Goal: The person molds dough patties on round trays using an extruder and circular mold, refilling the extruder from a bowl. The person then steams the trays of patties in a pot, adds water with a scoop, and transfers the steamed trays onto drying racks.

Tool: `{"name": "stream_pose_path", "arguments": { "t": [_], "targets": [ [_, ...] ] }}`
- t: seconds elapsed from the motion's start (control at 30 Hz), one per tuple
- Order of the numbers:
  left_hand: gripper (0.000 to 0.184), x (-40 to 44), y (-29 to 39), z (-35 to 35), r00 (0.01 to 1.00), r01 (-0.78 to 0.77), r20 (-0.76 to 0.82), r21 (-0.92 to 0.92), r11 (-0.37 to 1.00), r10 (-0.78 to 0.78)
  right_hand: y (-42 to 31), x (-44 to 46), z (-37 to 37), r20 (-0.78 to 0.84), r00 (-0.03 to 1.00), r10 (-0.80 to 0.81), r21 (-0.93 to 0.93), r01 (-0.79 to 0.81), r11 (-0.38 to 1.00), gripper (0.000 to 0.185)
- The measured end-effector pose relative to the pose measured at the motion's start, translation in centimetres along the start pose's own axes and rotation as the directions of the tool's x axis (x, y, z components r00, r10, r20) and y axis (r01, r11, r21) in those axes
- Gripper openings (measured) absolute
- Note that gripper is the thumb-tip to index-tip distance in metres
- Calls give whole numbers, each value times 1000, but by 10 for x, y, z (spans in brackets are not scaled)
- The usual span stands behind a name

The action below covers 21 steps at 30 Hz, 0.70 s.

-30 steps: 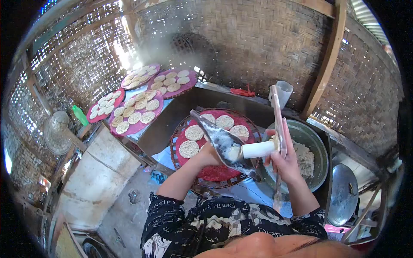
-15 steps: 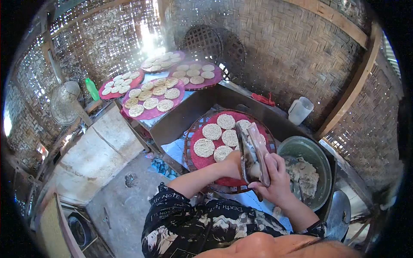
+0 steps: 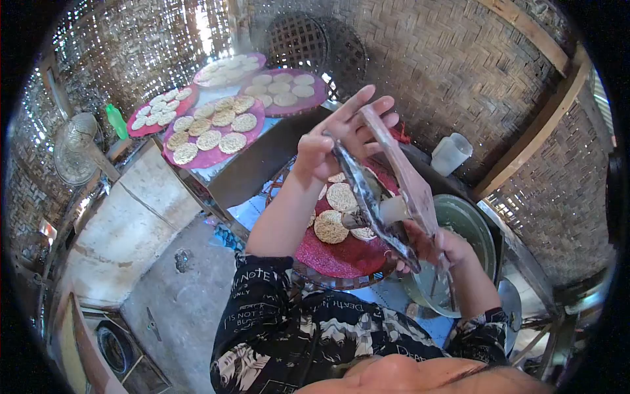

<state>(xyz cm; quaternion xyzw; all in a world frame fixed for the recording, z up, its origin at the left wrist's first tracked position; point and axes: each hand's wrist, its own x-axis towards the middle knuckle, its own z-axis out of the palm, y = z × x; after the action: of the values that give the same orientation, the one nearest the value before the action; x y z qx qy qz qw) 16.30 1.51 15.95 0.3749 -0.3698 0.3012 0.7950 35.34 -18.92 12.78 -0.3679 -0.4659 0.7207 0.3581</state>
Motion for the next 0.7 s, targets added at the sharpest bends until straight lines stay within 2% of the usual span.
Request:
{"name": "stream_pose_path", "arguments": {
  "t": [0.1,0.13,0.23,0.27,0.33,0.47,0.57,0.6,0.7],
  "targets": [
    [75,2,-4,-24,996,-9,-88,76,997,16,-17,3,-5,-3,997,80,51,-80,996,91],
    [57,0,-10,-34,977,-18,-212,68,997,32,-14,4,-19,20,997,71,43,-71,997,85],
    [41,-15,-34,-73,839,-30,-544,-82,996,-19,-16,7,-42,-127,960,249,76,-241,968,83],
    [40,-20,-41,-83,798,-46,-601,-129,991,-41,-12,8,-51,-163,959,232,58,-225,973,72],
    [40,-28,-50,-97,709,-86,-700,-215,973,-92,-4,9,-76,-234,926,296,-17,-308,951,67],
    [39,-43,-66,-113,655,-130,-754,-162,978,-38,-4,16,-82,-327,878,350,-106,-402,910,59],
    [39,-54,-69,-123,691,-143,-723,-157,977,-15,-4,22,-76,-343,872,350,-147,-418,897,57],
    [44,-57,-69,-127,728,-174,-686,-207,963,-16,-3,23,-74,-346,871,348,-152,-418,895,57],
    [43,-63,-71,-135,731,-194,-682,-221,956,-9,-5,25,-72,-351,860,371,-168,-448,878,56]
  ]
}}
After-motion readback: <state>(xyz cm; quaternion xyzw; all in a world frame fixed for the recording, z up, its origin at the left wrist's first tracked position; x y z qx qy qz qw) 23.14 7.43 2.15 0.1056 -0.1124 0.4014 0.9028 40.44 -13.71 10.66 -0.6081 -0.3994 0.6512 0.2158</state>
